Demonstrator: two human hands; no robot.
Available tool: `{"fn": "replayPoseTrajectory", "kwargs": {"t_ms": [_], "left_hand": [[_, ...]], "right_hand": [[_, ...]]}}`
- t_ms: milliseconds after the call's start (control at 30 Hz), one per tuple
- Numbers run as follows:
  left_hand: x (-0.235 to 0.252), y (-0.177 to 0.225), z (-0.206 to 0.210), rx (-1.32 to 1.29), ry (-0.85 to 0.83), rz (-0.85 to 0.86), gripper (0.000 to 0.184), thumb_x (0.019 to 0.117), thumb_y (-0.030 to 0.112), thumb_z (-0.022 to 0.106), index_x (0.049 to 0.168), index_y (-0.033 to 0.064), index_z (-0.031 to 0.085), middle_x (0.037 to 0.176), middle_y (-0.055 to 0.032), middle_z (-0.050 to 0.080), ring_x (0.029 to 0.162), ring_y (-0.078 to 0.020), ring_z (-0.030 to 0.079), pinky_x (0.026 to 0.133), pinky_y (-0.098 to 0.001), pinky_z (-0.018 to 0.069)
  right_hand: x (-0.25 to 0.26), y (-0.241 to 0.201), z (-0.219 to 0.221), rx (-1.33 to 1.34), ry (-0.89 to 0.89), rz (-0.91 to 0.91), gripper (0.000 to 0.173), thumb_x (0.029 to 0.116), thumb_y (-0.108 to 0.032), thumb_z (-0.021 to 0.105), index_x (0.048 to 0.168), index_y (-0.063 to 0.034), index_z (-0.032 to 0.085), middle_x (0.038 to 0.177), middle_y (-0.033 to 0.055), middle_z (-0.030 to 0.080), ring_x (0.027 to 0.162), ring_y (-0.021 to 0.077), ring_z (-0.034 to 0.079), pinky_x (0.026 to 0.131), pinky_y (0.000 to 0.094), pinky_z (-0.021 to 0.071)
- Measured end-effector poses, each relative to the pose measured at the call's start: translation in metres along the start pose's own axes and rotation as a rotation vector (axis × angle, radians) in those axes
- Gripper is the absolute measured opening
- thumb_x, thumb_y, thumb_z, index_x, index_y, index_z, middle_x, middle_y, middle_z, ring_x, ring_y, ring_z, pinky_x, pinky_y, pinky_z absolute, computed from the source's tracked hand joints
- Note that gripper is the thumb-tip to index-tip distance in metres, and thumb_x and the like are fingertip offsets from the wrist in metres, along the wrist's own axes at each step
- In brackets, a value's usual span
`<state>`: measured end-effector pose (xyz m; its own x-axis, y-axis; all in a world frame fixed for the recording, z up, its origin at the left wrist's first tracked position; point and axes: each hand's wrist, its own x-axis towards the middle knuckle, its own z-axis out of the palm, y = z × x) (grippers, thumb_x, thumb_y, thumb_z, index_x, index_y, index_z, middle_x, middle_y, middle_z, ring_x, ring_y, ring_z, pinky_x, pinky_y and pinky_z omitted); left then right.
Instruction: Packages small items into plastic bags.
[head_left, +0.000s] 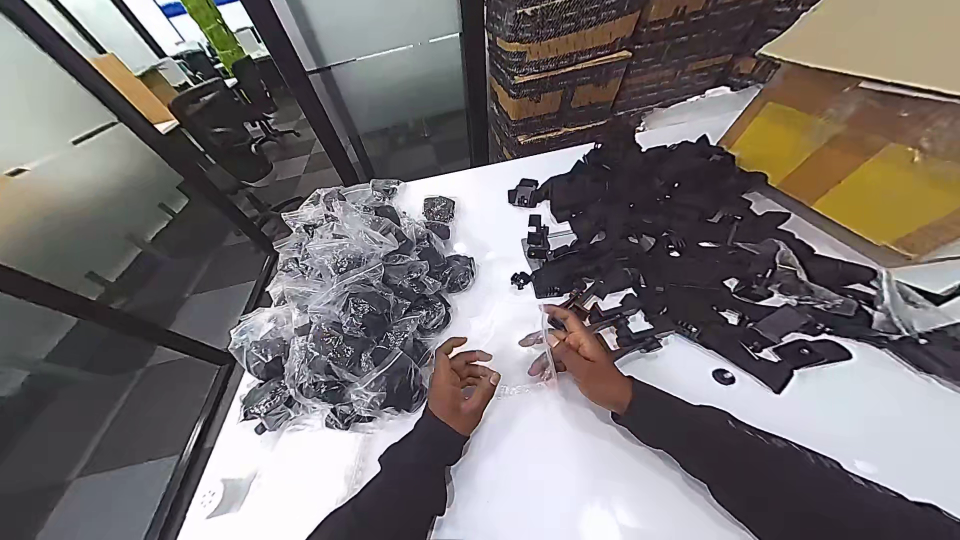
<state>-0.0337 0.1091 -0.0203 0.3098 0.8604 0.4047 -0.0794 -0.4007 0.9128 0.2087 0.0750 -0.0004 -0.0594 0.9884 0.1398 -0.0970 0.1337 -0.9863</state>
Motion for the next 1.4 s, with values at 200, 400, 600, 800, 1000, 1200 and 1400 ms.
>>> {"fn": "replayPoseTrajectory", "kwargs": {"t_ms": [200, 400, 600, 800, 1000, 1200, 1400], "left_hand": [[0.001, -0.007, -0.006, 0.317, 0.019, -0.001, 0.056, 0.0838, 0.0, 0.068, 0.133, -0.0132, 0.044, 0.091, -0.008, 0.075, 0.058, -0.0084, 0.067, 0.054, -0.0258, 0.0593], [0.004, 0.0, -0.012, 0.772, -0.024, 0.13, 0.052, 0.0789, 0.002, 0.07, 0.13, -0.0031, 0.063, 0.144, -0.0281, 0.053, 0.115, -0.0346, 0.066, 0.09, -0.0457, 0.0596], [0.0, 0.0, 0.0, 0.897, -0.092, 0.454, 0.037, 0.0912, 0.014, 0.056, 0.124, 0.0083, 0.071, 0.145, -0.0243, 0.057, 0.14, -0.0453, 0.048, 0.111, -0.0591, 0.0438], [-0.01, -0.006, 0.01, 0.947, -0.422, 0.369, 0.053, 0.0977, 0.034, 0.051, 0.142, 0.0063, 0.06, 0.151, -0.0128, 0.055, 0.141, -0.0404, 0.049, 0.106, -0.0669, 0.0427], [-0.014, -0.009, 0.007, 1.022, -0.531, 0.335, 0.052, 0.1018, 0.05, 0.045, 0.131, 0.0139, 0.07, 0.144, -0.0061, 0.062, 0.139, -0.0351, 0.053, 0.108, -0.0747, 0.0341], [-0.012, -0.012, 0.006, 0.983, -0.457, 0.402, 0.053, 0.1036, 0.053, 0.04, 0.125, 0.0175, 0.073, 0.143, -0.0052, 0.064, 0.137, -0.0332, 0.055, 0.108, -0.071, 0.0365], [-0.011, -0.018, 0.009, 0.951, -0.406, 0.405, 0.051, 0.1045, 0.054, 0.04, 0.126, 0.0197, 0.071, 0.144, -0.0072, 0.062, 0.14, -0.0317, 0.051, 0.112, -0.065, 0.0362]], "right_hand": [[-0.004, 0.005, 0.005, -0.263, -0.003, -0.05, 0.077, 0.099, -0.02, 0.06, 0.157, 0.0005, 0.014, 0.144, 0.012, 0.054, 0.103, 0.0152, 0.07, 0.08, 0.0337, 0.0631], [-0.008, 0.008, 0.002, -0.767, -0.124, -0.217, 0.073, 0.0925, -0.026, 0.071, 0.153, -0.002, 0.038, 0.16, 0.021, 0.034, 0.123, 0.019, 0.061, 0.096, 0.0308, 0.0562], [-0.01, 0.006, 0.005, -1.086, -0.315, -0.405, 0.038, 0.0981, -0.025, 0.063, 0.131, -0.0065, 0.063, 0.134, 0.0157, 0.062, 0.118, 0.0305, 0.064, 0.098, 0.0421, 0.0544], [-0.011, -0.003, 0.003, -1.228, -0.323, -0.55, 0.028, 0.1024, -0.025, 0.054, 0.118, -0.0071, 0.069, 0.116, 0.0107, 0.068, 0.091, 0.024, 0.071, 0.071, 0.0386, 0.0595], [-0.009, -0.017, -0.015, -1.291, -0.231, -0.626, 0.025, 0.1025, -0.025, 0.053, 0.109, -0.009, 0.071, 0.104, 0.0077, 0.071, 0.088, 0.0232, 0.07, 0.072, 0.0379, 0.0588], [-0.008, -0.038, -0.057, -1.259, -0.086, -0.631, 0.027, 0.102, -0.03, 0.058, 0.109, -0.0085, 0.072, 0.11, 0.0085, 0.073, 0.103, 0.023, 0.07, 0.087, 0.0392, 0.0588], [0.023, -0.084, -0.169, -1.237, 0.191, -0.399, 0.047, 0.0976, -0.049, 0.061, 0.123, -0.011, 0.069, 0.13, 0.0085, 0.066, 0.126, 0.0232, 0.06, 0.106, 0.046, 0.0504]]}}
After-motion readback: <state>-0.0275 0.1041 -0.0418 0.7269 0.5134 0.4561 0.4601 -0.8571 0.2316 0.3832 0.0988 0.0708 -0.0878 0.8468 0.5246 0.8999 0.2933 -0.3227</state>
